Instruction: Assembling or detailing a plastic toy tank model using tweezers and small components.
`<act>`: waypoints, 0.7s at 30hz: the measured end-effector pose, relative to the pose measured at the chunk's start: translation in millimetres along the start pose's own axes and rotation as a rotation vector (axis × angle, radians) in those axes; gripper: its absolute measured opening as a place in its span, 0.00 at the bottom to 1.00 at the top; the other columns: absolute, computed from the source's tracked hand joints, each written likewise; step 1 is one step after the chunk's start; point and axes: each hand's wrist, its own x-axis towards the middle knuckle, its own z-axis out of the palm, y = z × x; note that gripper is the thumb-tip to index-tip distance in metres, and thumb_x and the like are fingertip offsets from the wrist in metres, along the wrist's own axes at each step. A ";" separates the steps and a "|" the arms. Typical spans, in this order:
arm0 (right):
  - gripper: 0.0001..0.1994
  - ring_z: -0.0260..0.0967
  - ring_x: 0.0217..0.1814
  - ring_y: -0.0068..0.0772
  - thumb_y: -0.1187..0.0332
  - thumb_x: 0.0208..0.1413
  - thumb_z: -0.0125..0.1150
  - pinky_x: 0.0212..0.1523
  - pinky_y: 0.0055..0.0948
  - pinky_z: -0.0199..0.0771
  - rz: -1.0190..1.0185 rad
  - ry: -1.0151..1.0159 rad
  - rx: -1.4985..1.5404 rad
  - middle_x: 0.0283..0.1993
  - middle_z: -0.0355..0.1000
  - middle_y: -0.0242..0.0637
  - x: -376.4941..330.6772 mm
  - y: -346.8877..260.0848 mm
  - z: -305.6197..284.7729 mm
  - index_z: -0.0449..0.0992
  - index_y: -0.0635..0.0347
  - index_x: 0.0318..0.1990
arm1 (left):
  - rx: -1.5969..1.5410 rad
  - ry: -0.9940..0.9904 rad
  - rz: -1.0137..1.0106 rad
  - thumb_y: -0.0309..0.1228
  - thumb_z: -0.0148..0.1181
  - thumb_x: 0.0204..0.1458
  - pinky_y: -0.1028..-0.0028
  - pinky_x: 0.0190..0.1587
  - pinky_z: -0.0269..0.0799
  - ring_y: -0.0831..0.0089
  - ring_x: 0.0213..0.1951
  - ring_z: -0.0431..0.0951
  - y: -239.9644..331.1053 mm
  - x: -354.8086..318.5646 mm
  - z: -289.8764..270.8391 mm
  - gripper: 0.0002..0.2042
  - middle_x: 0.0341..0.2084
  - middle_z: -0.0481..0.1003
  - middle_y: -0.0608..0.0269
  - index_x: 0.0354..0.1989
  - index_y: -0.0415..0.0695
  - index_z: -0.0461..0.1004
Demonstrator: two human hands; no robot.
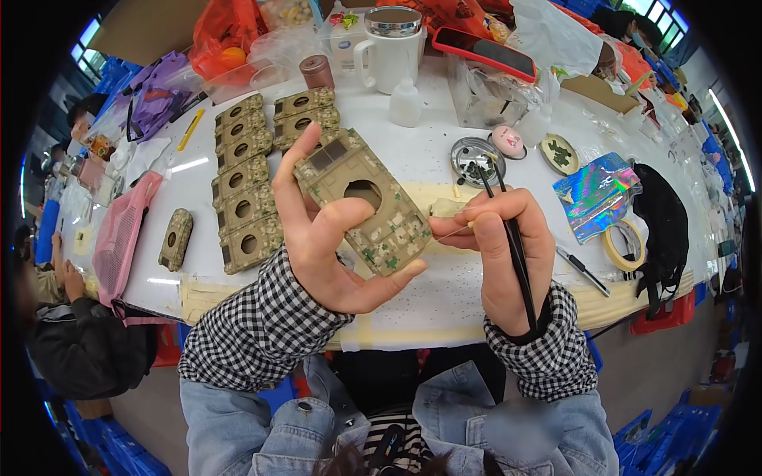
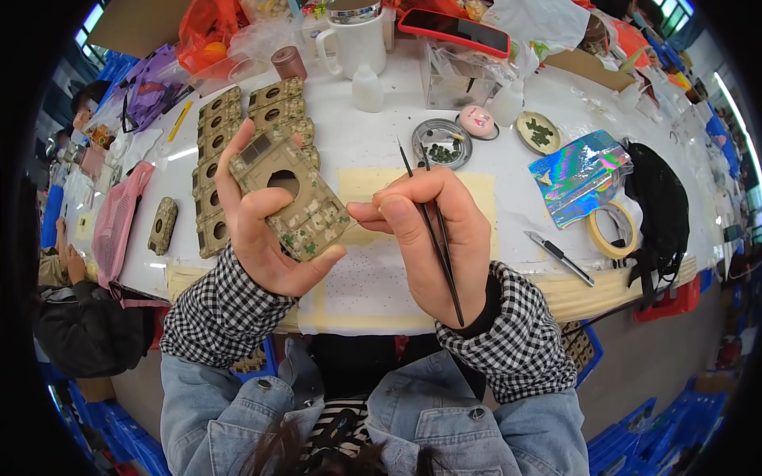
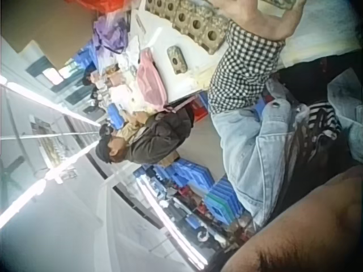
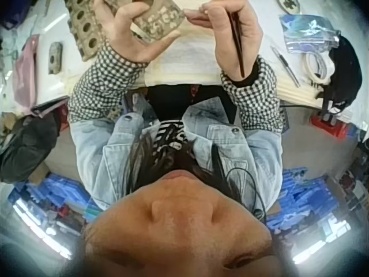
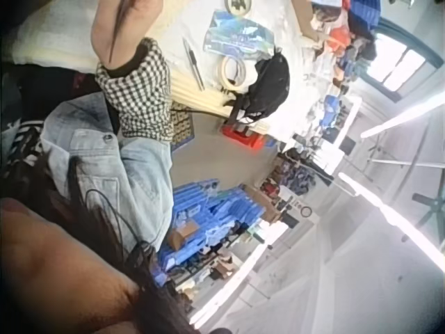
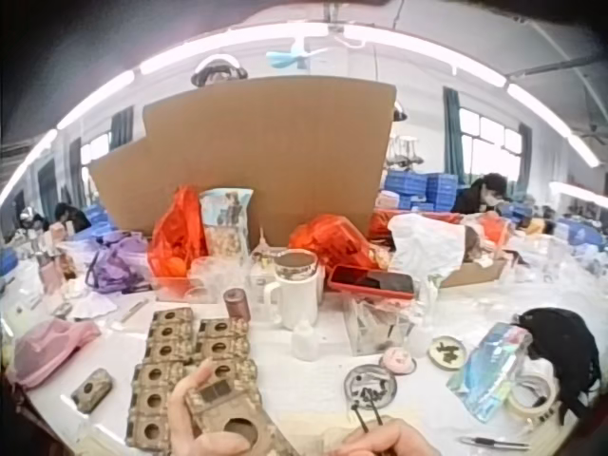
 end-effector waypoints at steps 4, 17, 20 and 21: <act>0.06 0.76 0.46 0.31 0.73 0.65 0.48 0.48 0.29 0.78 0.001 0.001 0.004 0.38 0.71 0.40 -0.2 -0.1 -0.1 0.65 0.68 0.40 | 0.002 0.001 0.010 0.38 0.77 0.33 0.59 0.51 0.70 0.46 0.52 0.70 0.7 1.1 -0.4 0.27 0.62 0.44 0.28 0.39 0.45 0.67; 0.04 0.67 0.28 0.34 0.78 0.52 0.62 0.32 0.28 0.68 -0.484 0.130 -0.994 0.30 0.71 0.40 16.5 3.7 -35.3 0.72 0.64 0.32 | 0.018 -0.074 -0.003 0.41 0.73 0.40 0.53 0.58 0.66 0.39 0.60 0.64 -0.2 -0.3 -3.5 0.29 0.63 0.43 0.32 0.43 0.43 0.61; 0.06 0.67 0.33 0.42 0.77 0.45 0.67 0.33 0.33 0.68 -0.467 0.091 -1.140 0.29 0.70 0.41 16.7 12.5 -38.0 0.74 0.61 0.30 | 0.033 -0.082 -0.001 0.41 0.73 0.40 0.53 0.58 0.66 0.39 0.60 0.64 0.4 0.4 -2.9 0.29 0.63 0.43 0.32 0.43 0.43 0.61; 0.07 0.68 0.34 0.42 0.77 0.44 0.67 0.33 0.34 0.69 -0.468 0.054 -1.187 0.29 0.69 0.41 16.8 13.7 -38.2 0.74 0.61 0.30 | 0.038 -0.083 -0.002 0.41 0.73 0.40 0.53 0.58 0.66 0.39 0.60 0.64 0.4 0.4 -3.0 0.29 0.63 0.43 0.32 0.43 0.43 0.61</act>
